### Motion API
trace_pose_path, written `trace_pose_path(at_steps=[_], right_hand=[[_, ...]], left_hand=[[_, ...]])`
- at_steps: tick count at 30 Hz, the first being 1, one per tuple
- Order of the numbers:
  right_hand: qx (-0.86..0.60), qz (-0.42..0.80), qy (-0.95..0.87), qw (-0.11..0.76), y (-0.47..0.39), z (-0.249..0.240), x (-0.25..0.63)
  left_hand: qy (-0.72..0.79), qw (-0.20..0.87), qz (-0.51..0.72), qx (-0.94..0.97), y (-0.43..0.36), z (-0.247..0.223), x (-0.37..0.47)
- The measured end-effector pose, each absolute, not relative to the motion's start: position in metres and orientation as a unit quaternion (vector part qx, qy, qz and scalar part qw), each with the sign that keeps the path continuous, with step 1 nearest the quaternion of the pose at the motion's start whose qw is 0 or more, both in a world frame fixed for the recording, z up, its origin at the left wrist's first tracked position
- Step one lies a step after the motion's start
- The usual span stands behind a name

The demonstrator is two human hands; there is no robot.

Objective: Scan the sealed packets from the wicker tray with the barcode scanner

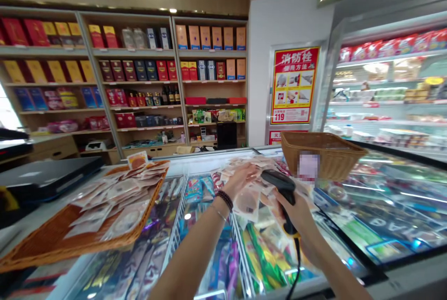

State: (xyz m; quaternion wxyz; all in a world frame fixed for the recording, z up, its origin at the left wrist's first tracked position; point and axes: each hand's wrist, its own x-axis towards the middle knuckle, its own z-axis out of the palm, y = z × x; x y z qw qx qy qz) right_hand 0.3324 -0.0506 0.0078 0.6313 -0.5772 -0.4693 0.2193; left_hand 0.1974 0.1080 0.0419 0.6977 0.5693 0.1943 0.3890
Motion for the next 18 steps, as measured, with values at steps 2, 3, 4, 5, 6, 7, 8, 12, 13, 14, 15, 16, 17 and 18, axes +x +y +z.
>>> trace_pose_path(at_steps=[2,3,4,5,6,7,8,12,13,14,15,16,17,18], right_hand=[[-0.576,0.247,-0.466,0.625,-0.052,0.010,0.330],[-0.581,0.249,-0.465,0.620,-0.051,0.011,0.327],[-0.589,0.240,-0.467,0.614,-0.051,0.013,0.325],[-0.598,0.228,-0.473,0.605,-0.049,0.014,0.321],[-0.605,0.217,-0.482,0.596,-0.048,0.016,0.317],[-0.607,0.211,-0.493,0.586,-0.045,0.018,0.313],[-0.605,0.209,-0.506,0.578,-0.042,0.019,0.308],[-0.576,0.227,-0.537,0.573,-0.023,0.026,0.278],[-0.561,0.240,-0.542,0.577,-0.018,0.028,0.268],[-0.543,0.260,-0.552,0.577,-0.013,0.030,0.258],[-0.524,0.283,-0.562,0.574,-0.009,0.032,0.246],[-0.507,0.301,-0.573,0.569,-0.005,0.034,0.235],[-0.495,0.312,-0.581,0.566,-0.002,0.037,0.223],[-0.488,0.316,-0.586,0.565,0.000,0.039,0.211]], left_hand=[[0.200,0.680,0.367,0.603,0.108,0.040,0.189],[0.203,0.665,0.363,0.621,0.107,0.038,0.183],[0.206,0.648,0.366,0.636,0.107,0.038,0.175],[0.212,0.628,0.375,0.648,0.106,0.037,0.166],[0.219,0.608,0.389,0.656,0.105,0.037,0.155],[0.227,0.587,0.404,0.664,0.103,0.038,0.142],[0.234,0.566,0.419,0.670,0.101,0.039,0.127],[0.284,0.490,0.463,0.682,0.091,0.051,0.049],[0.301,0.469,0.474,0.682,0.088,0.054,0.027],[0.319,0.446,0.486,0.681,0.086,0.057,0.005],[0.338,0.424,0.496,0.678,0.083,0.060,-0.018],[0.358,0.400,0.508,0.673,0.081,0.062,-0.040],[0.379,0.377,0.520,0.666,0.079,0.063,-0.061],[0.401,0.355,0.528,0.659,0.077,0.064,-0.082]])
